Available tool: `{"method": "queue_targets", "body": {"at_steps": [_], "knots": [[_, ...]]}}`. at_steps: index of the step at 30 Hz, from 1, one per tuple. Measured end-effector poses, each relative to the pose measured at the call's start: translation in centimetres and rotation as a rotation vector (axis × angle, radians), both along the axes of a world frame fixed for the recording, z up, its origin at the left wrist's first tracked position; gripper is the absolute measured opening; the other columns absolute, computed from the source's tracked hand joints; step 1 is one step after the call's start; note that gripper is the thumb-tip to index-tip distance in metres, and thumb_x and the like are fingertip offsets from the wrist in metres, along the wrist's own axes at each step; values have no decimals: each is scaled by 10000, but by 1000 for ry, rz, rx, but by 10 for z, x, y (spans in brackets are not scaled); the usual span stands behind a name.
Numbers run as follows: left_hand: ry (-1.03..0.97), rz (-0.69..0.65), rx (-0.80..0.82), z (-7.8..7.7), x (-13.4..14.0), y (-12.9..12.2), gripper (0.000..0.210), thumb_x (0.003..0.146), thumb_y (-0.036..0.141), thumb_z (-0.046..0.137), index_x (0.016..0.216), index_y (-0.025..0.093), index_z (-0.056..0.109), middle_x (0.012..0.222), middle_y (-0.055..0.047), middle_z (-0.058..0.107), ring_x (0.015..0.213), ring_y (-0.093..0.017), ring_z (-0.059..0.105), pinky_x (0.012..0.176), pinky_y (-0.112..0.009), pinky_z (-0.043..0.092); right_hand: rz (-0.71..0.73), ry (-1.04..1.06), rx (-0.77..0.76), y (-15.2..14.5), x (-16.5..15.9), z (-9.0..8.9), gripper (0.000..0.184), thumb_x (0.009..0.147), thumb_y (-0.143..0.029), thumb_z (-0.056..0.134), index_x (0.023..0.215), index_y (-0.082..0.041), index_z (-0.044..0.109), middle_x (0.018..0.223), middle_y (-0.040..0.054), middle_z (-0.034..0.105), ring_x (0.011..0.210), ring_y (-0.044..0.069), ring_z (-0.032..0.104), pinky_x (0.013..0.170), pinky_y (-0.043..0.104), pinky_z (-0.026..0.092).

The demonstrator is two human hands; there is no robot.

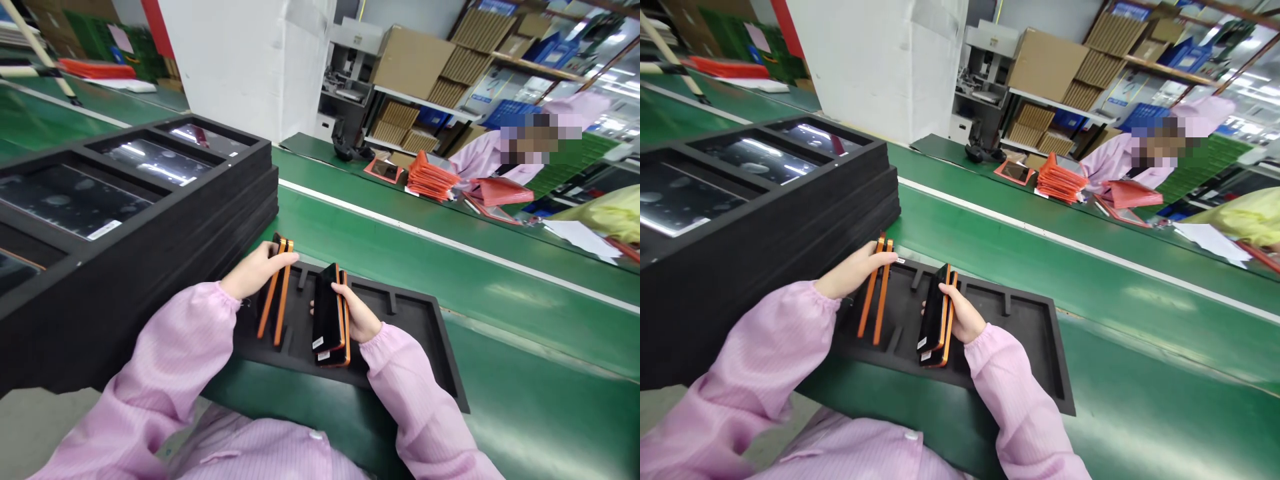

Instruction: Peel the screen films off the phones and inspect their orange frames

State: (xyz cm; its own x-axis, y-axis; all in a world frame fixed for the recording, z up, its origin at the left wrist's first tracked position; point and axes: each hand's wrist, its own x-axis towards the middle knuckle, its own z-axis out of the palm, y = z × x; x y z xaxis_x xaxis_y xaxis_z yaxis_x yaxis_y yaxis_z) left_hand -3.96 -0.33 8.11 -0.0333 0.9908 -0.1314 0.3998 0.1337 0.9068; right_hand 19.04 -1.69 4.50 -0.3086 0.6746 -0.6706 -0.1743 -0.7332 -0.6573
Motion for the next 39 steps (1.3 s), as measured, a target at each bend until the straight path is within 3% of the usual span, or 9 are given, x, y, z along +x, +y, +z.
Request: {"method": "queue_targets", "body": {"at_steps": [4, 9, 16, 23, 26, 28, 32, 35, 39], "knots": [[478, 22, -124, 7, -9, 7, 715, 729, 769, 504, 1108, 164, 533, 1117, -184, 670, 1085, -397, 623, 912, -449, 454, -62, 4, -23, 1, -16, -7, 335, 978, -371, 437, 897, -105, 623, 830, 124, 709, 717, 181, 701, 712, 284, 589], [782, -53, -246, -3, 21, 25, 966, 667, 776, 527, 1274, 27, 465, 1203, -304, 630, 1126, -428, 621, 882, -417, 480, -137, -65, 113, -4, -30, -13, 211, 972, -291, 493, 910, -137, 623, 798, 75, 715, 717, 177, 701, 711, 280, 592], [868, -32, -295, -30, 32, 34, 900, 656, 631, 590, 1273, -16, 488, 1195, -317, 622, 1094, -420, 638, 840, -402, 503, -166, -247, 333, -5, 13, 6, 215, 936, -318, 587, 1038, -150, 674, 1004, 57, 727, 921, 175, 691, 817, 248, 554], [860, -32, -237, -7, 25, 18, 861, 687, 685, 546, 1230, 18, 503, 1159, -296, 645, 1084, -417, 639, 849, -409, 499, -164, -419, 331, 8, 74, 6, 280, 893, -375, 569, 944, -114, 656, 807, 108, 706, 672, 212, 671, 599, 302, 540], [759, -119, -178, 7, 27, 13, 834, 669, 775, 529, 1140, 88, 555, 1133, -261, 664, 1068, -429, 639, 846, -427, 489, -188, -516, 399, 10, 77, -12, 268, 874, -317, 571, 1035, -112, 632, 832, 89, 702, 710, 188, 661, 637, 278, 532], [592, -203, -123, 11, 32, 10, 769, 663, 815, 525, 1047, 152, 592, 1086, -203, 691, 1039, -412, 647, 846, -428, 485, -212, -579, 468, 6, 74, -23, 428, 858, -292, 577, 1246, -115, 546, 958, 87, 700, 779, 173, 657, 720, 282, 538], [-50, -321, -107, 3, 52, 5, 606, 716, 769, 544, 894, 193, 595, 905, -80, 691, 883, -293, 672, 817, -389, 509, -261, -664, 600, -10, 71, -35, 766, 849, -277, 548, 1520, -147, 202, 1234, 117, 599, 785, 140, 633, 753, 280, 530], [-475, -333, -239, -4, 64, 0, 545, 730, 701, 595, 890, 181, 572, 819, -24, 622, 762, -216, 652, 733, -360, 536, -270, -713, 699, -24, 76, -42, 728, 881, -308, 476, 1526, -132, 188, 1247, 133, 568, 697, 118, 599, 687, 274, 519], [-636, -276, -328, -7, 70, -8, 559, 734, 678, 628, 976, 177, 579, 830, -2, 606, 743, -177, 643, 728, -347, 552, -261, -871, 828, -32, 86, -57, 643, 926, -329, 388, 1513, -125, 222, 1238, 159, 552, 762, 142, 622, 721, 313, 545]]}}
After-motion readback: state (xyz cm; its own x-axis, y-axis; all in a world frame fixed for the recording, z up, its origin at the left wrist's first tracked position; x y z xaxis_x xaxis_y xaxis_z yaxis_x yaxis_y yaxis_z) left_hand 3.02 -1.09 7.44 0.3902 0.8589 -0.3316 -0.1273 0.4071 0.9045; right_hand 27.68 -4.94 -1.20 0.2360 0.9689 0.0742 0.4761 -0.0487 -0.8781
